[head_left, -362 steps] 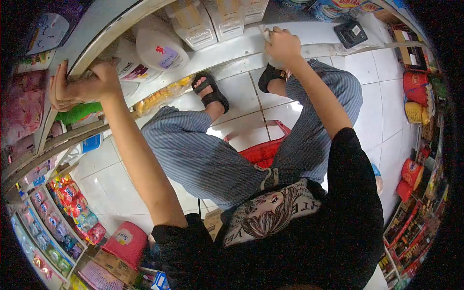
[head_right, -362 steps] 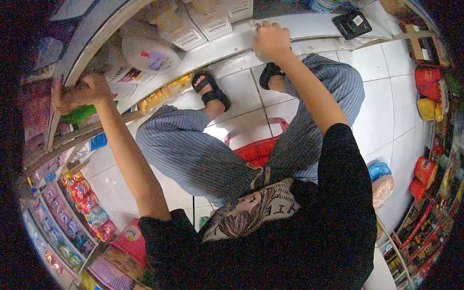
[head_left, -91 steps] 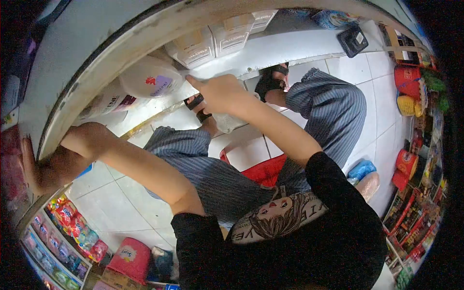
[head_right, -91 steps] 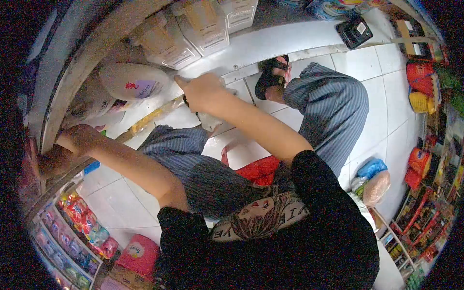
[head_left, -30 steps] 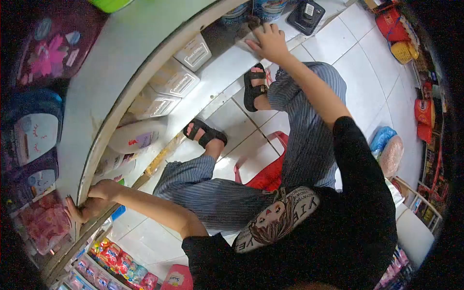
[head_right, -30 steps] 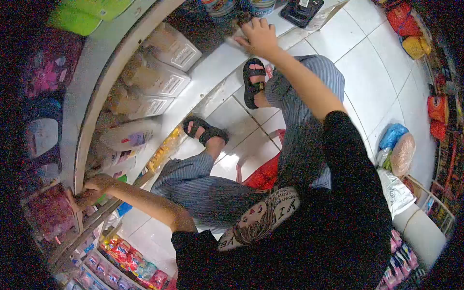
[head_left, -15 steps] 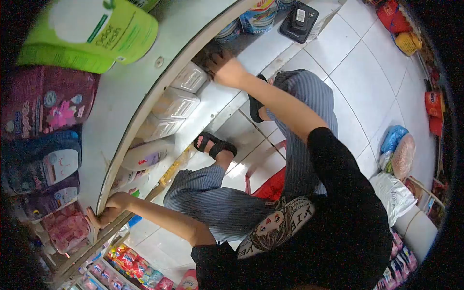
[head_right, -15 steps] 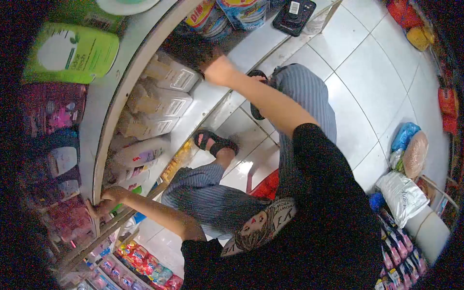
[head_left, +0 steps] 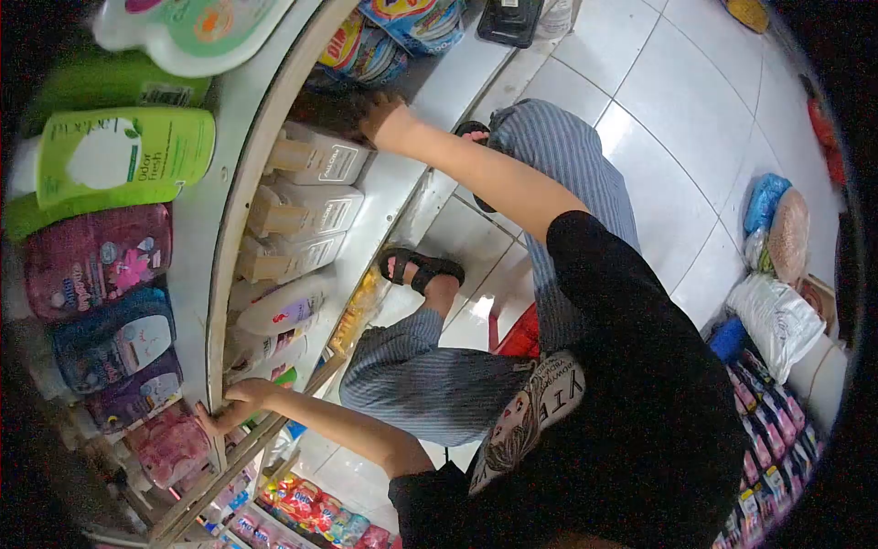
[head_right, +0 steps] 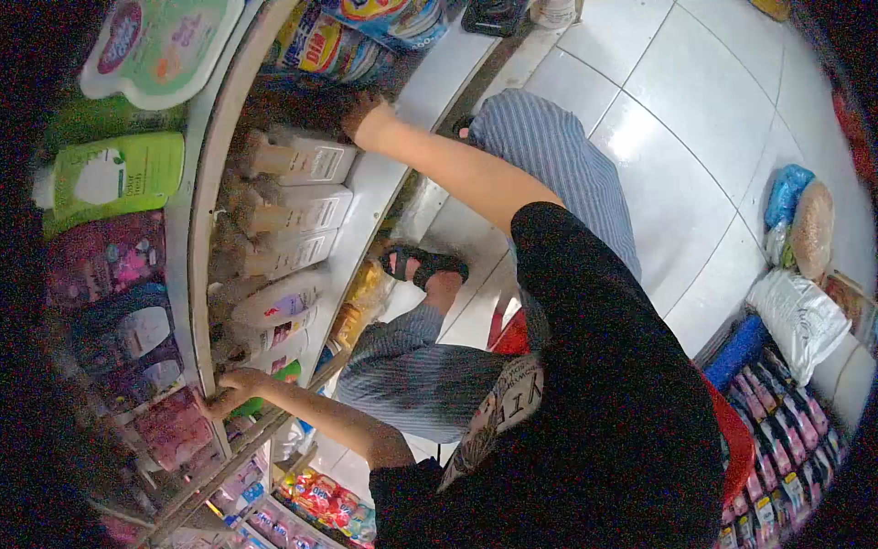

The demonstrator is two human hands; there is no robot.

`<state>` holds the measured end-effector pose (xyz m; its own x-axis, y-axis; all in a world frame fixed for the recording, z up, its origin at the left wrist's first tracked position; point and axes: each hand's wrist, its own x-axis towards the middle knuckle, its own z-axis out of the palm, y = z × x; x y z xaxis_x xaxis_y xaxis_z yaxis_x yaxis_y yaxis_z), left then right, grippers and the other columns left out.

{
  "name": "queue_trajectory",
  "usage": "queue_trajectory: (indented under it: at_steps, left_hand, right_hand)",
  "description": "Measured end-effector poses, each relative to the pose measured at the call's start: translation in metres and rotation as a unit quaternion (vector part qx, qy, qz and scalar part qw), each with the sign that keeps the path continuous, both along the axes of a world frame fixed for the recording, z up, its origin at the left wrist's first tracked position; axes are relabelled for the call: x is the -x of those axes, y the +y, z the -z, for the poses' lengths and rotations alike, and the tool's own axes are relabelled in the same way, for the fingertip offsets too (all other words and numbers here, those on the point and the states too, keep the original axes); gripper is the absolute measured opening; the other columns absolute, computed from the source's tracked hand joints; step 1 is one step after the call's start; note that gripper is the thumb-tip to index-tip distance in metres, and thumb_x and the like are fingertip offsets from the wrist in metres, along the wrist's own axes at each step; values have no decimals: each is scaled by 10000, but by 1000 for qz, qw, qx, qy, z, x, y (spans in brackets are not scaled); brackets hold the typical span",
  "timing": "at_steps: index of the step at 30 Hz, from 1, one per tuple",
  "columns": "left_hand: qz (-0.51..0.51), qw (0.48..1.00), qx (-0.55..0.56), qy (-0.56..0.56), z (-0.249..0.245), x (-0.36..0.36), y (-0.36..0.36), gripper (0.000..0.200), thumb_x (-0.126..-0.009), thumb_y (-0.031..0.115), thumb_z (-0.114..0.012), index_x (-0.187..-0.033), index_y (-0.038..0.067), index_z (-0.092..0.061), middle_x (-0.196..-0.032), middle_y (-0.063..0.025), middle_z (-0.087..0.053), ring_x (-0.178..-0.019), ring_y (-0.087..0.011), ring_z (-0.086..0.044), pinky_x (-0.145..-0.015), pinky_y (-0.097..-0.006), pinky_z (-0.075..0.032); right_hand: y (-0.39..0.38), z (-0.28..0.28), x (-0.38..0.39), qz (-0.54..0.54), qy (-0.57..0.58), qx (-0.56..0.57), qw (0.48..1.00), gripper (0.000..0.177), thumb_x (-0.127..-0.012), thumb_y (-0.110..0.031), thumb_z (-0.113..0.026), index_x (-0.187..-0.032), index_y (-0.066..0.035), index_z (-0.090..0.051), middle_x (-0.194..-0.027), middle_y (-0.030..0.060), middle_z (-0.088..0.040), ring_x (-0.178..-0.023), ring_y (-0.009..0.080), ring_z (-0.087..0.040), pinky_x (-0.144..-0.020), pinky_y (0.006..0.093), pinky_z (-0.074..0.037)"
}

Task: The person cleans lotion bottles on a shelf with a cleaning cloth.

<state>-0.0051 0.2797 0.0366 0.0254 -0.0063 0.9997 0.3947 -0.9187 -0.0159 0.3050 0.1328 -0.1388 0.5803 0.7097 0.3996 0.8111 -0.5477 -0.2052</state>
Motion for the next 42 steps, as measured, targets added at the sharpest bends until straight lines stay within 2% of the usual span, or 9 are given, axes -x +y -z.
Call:
queue_trajectory:
  at_steps: [2, 4, 7, 16, 20, 25, 29, 35, 42]
  left_hand:
    - [-22, 1000, 8, 6, -2, 1, -5, 234, -740, 199, -465, -898, 35, -407, -905, -87, -384, -862, -208, -375, -795, -347, -285]
    - [-22, 999, 15, 26, 1, 6, -5, 254, -738, 205, -470, -909, 29, -406, -911, -90, -383, -870, -212, -374, -798, -351, -285]
    - [-24, 998, 49, 41, 5, 10, -6, 311, -736, 243, -475, -935, 17, -398, -917, -96, -382, -888, -223, -372, -804, -360, -284]
    - [12, 992, 123, -19, 2, -6, -17, 261, -712, 174, -457, -903, 8, -392, -926, -118, -355, -950, -247, -323, -845, -382, -238]
    - [8, 994, 90, -54, 9, -4, 3, 231, -658, 88, -430, -867, 0, -385, -904, -117, -344, -916, -248, -322, -855, -387, -218]
    - [-59, 996, 48, -49, 10, -5, 5, 232, -665, 123, -431, -854, -4, -385, -863, -119, -358, -837, -232, -339, -825, -369, -236]
    - [-98, 993, 38, -62, 11, -7, 5, 217, -720, 162, -462, -842, 11, -365, -840, -95, -357, -838, -224, -340, -867, -389, -211]
    - [-161, 986, -13, -32, 10, 0, 7, 229, -688, 219, -474, -806, 31, -418, -794, -84, -371, -801, -235, -352, -837, -406, -274]
    - [-172, 985, 3, -3, 18, 2, 12, 274, -616, 203, -475, -856, 84, -419, -861, -47, -402, -909, -234, -344, -868, -409, -172]
  right_hand:
    - [-8, -8, 0, 29, -42, -61, 997, 183, -653, -155, -445, -740, -49, -566, -905, 121, -517, -864, 259, -460, -643, 392, -395]
    - [-25, -24, -4, -80, 167, 178, 967, 160, -655, -127, -452, -736, -55, -569, -878, 121, -523, -867, 266, -456, -663, 399, -395]
    - [-45, -16, -13, -35, 161, 133, 977, 275, -617, -273, -570, -808, -75, -579, -896, 106, -532, -909, 264, -454, -748, 415, -364]
    - [-116, -16, -59, 117, 104, 37, 987, 256, -582, -234, -599, -759, -51, -576, -863, 118, -523, -878, 263, -472, -710, 367, -410]
    - [-97, -17, -41, 62, 84, 88, 991, 233, -599, -205, -576, -762, -38, -572, -870, 128, -518, -887, 275, -463, -713, 392, -402]
    - [-71, -28, 37, -170, 141, 117, 968, 189, -630, -167, -527, -761, -36, -564, -890, 115, -504, -884, 275, -439, -714, 407, -383]
    - [-37, -3, 82, -350, 67, 60, 933, 246, -578, -119, -546, -807, -32, -521, -862, 89, -493, -897, 245, -423, -708, 363, -369]
    - [7, 1, 136, -422, 35, -1, 906, 259, -558, -116, -552, -801, -35, -513, -827, 74, -486, -858, 221, -417, -713, 313, -346]
    - [40, -7, 183, -431, 22, 73, 899, 260, -542, -153, -573, -766, -30, -530, -825, 72, -484, -869, 214, -420, -720, 316, -344]
